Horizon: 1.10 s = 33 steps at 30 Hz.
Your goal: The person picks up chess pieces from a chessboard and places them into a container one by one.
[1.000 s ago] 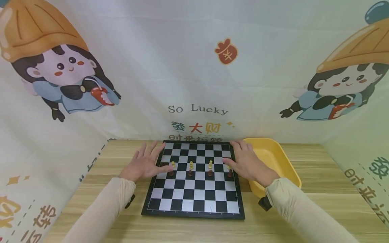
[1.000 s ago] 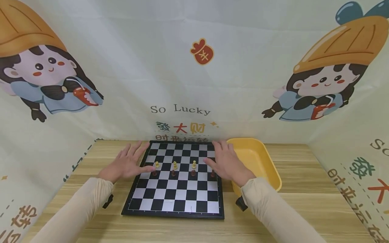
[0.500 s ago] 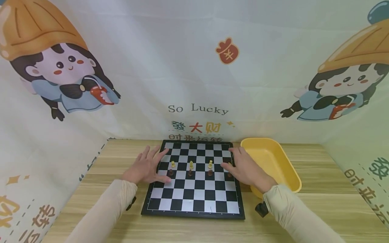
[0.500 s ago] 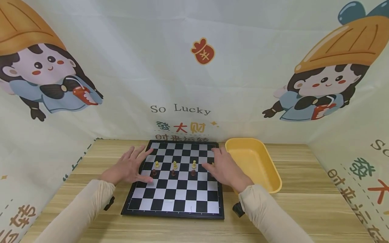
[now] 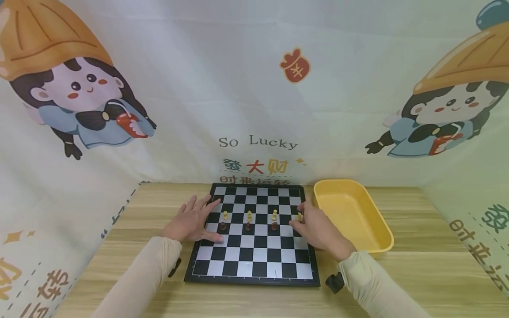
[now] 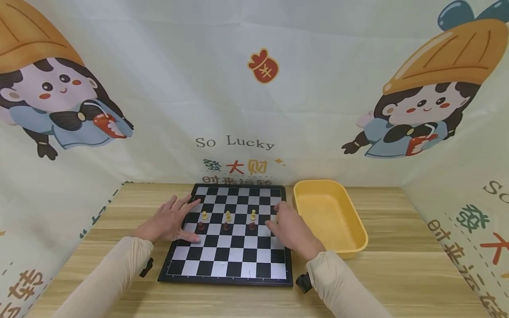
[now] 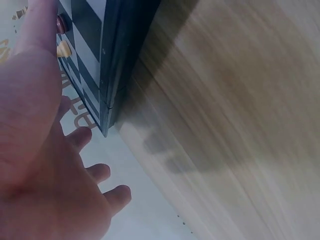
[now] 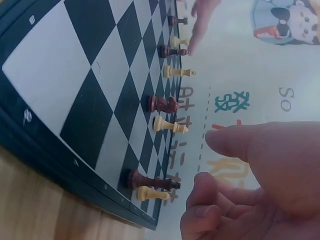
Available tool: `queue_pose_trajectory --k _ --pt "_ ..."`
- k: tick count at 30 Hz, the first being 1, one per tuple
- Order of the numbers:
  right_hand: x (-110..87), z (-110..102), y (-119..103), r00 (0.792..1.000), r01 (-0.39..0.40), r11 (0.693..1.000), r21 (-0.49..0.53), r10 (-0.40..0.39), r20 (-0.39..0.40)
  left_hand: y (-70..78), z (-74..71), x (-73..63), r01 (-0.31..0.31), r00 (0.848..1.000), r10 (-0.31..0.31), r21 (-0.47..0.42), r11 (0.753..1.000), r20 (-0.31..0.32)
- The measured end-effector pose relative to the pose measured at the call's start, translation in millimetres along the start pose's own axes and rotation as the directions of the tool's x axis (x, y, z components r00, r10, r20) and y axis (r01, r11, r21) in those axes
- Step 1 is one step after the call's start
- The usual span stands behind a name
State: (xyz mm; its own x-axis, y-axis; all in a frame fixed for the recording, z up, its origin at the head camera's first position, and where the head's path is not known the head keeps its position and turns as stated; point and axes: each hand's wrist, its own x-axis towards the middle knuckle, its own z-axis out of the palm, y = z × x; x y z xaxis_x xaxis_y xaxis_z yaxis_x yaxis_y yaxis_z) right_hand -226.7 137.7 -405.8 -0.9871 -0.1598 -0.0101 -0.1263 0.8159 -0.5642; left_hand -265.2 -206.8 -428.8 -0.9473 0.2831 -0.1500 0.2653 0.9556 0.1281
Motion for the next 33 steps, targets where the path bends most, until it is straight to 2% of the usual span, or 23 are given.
queue_pose_trajectory --k 5,16,28,33 --pt "-2.3 6 2 0.999 -0.046 0.998 0.05 0.046 0.005 -0.5 1.8 1.3 -0.008 1.0 0.008 -0.013 1.0 -0.009" --pt "-6.6 19 7 0.995 -0.077 0.985 0.156 0.085 -0.047 0.3 4.5 2.8 -0.01 1.0 0.011 -0.035 0.999 0.006" --pt "-7.6 35 16 0.987 -0.053 0.969 0.24 0.088 -0.136 -0.5 5.5 0.9 0.0 1.0 0.001 -0.069 0.998 0.018" --pt "-7.4 45 19 0.978 -0.063 0.962 0.264 0.112 -0.173 -0.4 6.9 1.7 0.006 1.0 -0.004 -0.089 0.996 0.025"
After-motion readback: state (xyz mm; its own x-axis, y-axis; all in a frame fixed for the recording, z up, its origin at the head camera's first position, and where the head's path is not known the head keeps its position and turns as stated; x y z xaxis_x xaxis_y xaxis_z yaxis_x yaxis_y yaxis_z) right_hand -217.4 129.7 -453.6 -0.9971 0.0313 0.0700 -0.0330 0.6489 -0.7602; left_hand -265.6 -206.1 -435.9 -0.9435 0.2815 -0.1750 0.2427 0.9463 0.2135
